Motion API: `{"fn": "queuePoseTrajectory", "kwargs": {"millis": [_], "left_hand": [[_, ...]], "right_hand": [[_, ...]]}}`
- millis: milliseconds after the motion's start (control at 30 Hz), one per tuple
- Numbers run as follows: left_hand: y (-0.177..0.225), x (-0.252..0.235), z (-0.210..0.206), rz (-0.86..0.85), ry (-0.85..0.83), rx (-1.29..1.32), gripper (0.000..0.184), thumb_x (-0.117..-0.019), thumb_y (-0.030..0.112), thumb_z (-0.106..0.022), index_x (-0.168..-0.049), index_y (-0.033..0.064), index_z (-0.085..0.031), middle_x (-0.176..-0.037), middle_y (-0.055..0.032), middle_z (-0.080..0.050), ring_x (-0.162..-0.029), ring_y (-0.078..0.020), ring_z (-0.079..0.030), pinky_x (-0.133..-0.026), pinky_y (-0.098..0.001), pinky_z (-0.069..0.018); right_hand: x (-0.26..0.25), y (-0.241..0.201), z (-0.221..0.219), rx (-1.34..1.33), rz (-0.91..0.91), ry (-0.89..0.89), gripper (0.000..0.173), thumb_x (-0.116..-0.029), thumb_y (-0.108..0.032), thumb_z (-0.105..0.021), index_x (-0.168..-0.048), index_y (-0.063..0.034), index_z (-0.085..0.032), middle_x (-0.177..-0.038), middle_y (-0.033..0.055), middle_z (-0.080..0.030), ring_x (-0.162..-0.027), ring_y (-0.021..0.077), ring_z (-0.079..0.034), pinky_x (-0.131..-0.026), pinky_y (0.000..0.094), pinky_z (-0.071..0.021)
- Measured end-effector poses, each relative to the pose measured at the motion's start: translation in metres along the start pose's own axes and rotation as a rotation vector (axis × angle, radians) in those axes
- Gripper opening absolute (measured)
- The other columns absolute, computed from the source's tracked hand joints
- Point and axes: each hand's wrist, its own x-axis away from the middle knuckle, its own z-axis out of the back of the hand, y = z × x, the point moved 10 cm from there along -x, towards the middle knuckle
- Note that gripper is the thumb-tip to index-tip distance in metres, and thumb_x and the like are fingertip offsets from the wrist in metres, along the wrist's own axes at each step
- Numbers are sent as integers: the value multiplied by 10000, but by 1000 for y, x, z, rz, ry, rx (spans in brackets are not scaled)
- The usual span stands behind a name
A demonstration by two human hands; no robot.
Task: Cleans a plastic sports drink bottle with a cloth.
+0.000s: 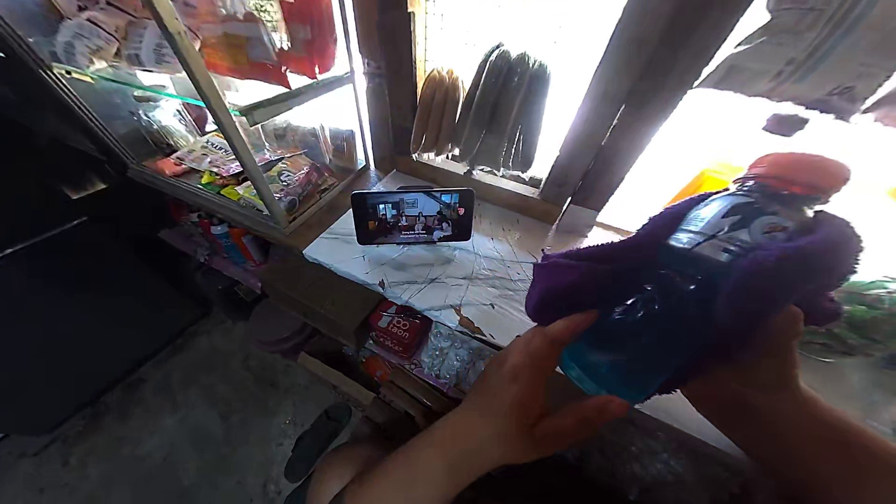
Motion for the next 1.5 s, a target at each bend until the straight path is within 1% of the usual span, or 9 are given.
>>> {"fn": "queuePoseTrajectory", "kwargs": {"millis": [200,367,433,533,767,867,1100,1333,1500], "left_hand": [[6,4,5,-59,144,-163,643,-998,413,-630,-1412,-66,-521,-1187,-232,-635,-1081,-230,-649,-933,-358,-565],[12,9,9,-76,262,-583,552,-862,430,-791,-1347,210,-648,-1147,-169,-657,-1033,-257,-651,-869,-414,-541],[11,9,8,-69,268,-625,558,-850,430,-801,-1352,253,-634,-1170,-165,-647,-1060,-267,-642,-894,-424,-530],[6,5,9,-37,230,-547,596,-842,439,-801,-1371,240,-612,-1204,-154,-633,-1098,-261,-629,-928,-447,-522],[0,5,7,-29,192,-571,721,-902,500,-707,-1421,23,-555,-1196,-134,-704,-1118,-241,-656,-1034,-503,-456],[0,6,10,-32,223,-582,698,-873,472,-747,-1407,54,-579,-1170,-127,-702,-1102,-237,-655,-1025,-498,-465],[7,9,13,-72,296,-766,590,-827,365,-812,-1376,294,-609,-1175,-108,-634,-1139,-250,-609,-1064,-548,-406],[3,6,9,-36,237,-743,668,-897,552,-688,-1425,159,-575,-1233,-109,-687,-1245,-298,-608,-1104,-678,-324],[1,7,9,-37,231,-702,564,-1003,508,-552,-1427,137,-577,-1237,-99,-692,-1249,-268,-614,-1112,-661,-334]], "right_hand": [[-5,8,4,53,-73,102,247,-896,-512,-685,-996,-294,-746,-952,-105,-747,-923,-5,-691,-829,201,-582],[-4,16,17,75,-103,190,230,-847,-440,-783,-980,-258,-735,-894,-65,-744,-846,30,-704,-780,233,-604],[-2,16,20,71,-102,215,220,-838,-411,-800,-972,-250,-733,-882,-55,-743,-834,35,-706,-774,239,-605],[-3,10,16,50,-72,165,197,-856,-413,-775,-984,-266,-744,-907,-68,-749,-862,27,-706,-796,235,-602],[-7,10,18,30,-47,140,229,-848,-428,-779,-993,-255,-742,-908,-57,-750,-873,38,-707,-799,248,-601],[-8,15,19,18,-75,144,258,-849,-427,-787,-1012,-234,-734,-908,-39,-747,-862,51,-709,-792,252,-604],[-9,21,25,33,-99,203,243,-868,-396,-779,-1021,-219,-713,-911,-26,-740,-862,65,-708,-803,277,-605],[-12,16,27,21,-79,198,233,-853,-424,-773,-988,-242,-720,-884,-45,-735,-853,46,-704,-783,258,-601],[-12,20,26,-11,-104,185,248,-846,-427,-782,-991,-233,-728,-901,-34,-744,-868,57,-712,-804,268,-606]]}}
